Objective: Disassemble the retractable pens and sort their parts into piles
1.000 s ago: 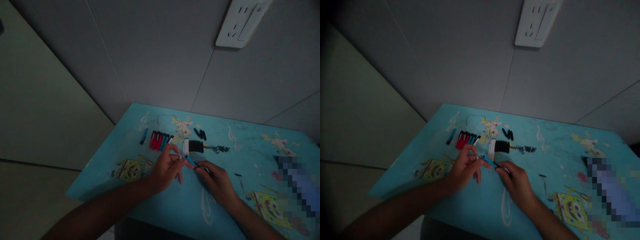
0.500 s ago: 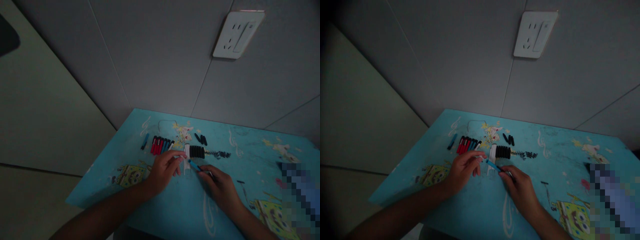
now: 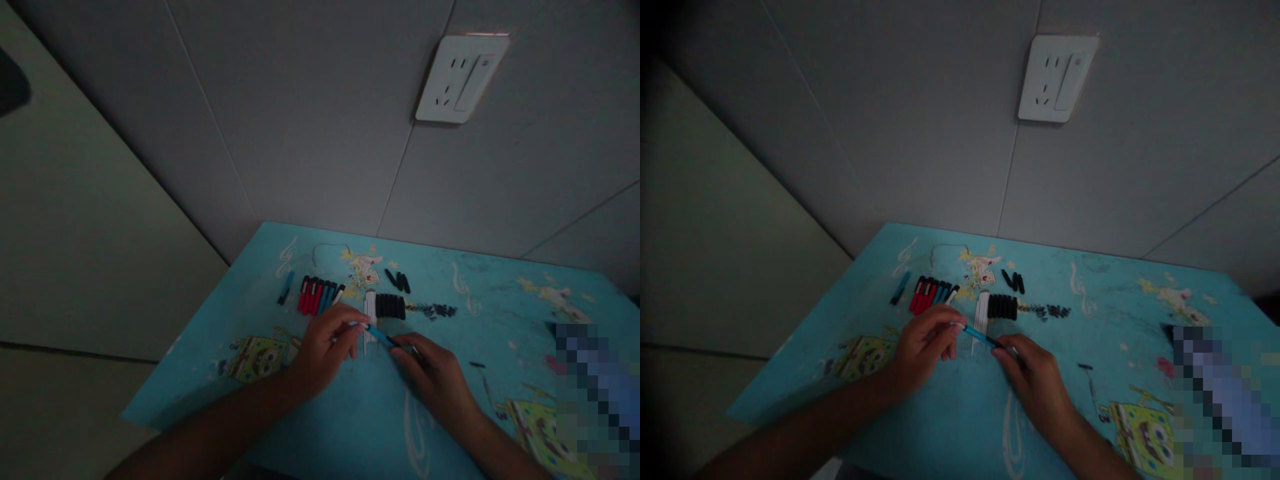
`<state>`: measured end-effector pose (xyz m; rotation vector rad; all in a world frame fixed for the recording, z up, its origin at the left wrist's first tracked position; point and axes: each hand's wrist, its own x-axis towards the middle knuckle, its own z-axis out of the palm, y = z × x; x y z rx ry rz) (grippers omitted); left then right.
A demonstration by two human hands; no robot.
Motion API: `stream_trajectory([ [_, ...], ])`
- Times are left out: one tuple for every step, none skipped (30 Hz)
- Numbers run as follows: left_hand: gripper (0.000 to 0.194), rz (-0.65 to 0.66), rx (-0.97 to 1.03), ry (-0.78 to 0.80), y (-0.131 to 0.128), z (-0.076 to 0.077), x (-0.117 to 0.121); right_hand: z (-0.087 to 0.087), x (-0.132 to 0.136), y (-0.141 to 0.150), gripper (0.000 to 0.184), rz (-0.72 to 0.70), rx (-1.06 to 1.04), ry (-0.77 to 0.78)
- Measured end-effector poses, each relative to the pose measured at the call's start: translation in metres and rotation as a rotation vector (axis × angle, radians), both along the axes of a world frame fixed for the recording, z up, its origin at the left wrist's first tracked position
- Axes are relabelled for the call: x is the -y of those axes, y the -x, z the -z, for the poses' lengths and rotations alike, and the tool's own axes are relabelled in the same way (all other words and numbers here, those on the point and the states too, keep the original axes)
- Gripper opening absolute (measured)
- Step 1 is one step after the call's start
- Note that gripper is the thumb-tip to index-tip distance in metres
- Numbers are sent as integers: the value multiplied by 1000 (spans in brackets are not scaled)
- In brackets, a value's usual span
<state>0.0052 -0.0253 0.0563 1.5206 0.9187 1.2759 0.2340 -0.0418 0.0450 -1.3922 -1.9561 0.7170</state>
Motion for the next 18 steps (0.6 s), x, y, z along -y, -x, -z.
stream_trajectory([
  [17, -1, -5, -9, 0, 0, 0, 0, 0, 0, 21, -2, -2, -5],
  [17, -2, -8, -16, 0, 0, 0, -1, 0, 0, 21, -6, -4, -8],
  [17, -2, -7, -23, 0, 0, 1, -1, 1, 0, 20, -13, -8, -7],
  [16, 2, -3, -30, 0, 0, 1, -1, 1, 0, 20, -23, -13, -4],
  [16, 7, 5, -37, 0, 0, 1, -1, 1, 0, 20, -33, -18, 2],
  [16, 11, 12, -41, 0, 0, 2, -2, 2, -1, 19, -43, -22, 10],
  [16, 17, 19, -46, 0, 0, 3, -2, 3, -1, 18, -50, -27, 16],
  [16, 22, 25, -50, 0, 0, 3, -3, 3, -1, 17, -54, -32, 22],
  [16, 27, 30, -52, 1, 0, 4, -3, 4, 0, 16, -61, -36, 30],
  [17, 33, 30, -50, 1, -1, 5, -4, 5, 0, 15, -67, -39, 41],
  [19, 38, 28, -51, 2, -1, 6, -6, 6, 0, 14, -73, -43, 52],
  [20, 43, 22, -52, 3, -1, 7, -7, 6, 1, 13, -78, -50, 61],
  [23, 45, 12, -50, 4, -1, 8, -9, 7, 1, 13, -82, -57, 69],
  [25, 45, 0, -45, 5, 0, 9, -10, 8, 2, 12, -86, -65, 76],
  [27, 47, -11, -42, 6, 0, 10, -12, 9, 3, 12, -89, -74, 79],
  [29, 52, -22, -37, 7, 0, 11, -13, 9, 3, 11, -91, -82, 82],
  [30, 57, -29, -32, 7, 0, 12, -14, 10, 4, 11, -95, -88, 86],
  [31, 62, -32, -25, 8, 1, 12, -14, 10, 4, 10, -98, -92, 92],
])
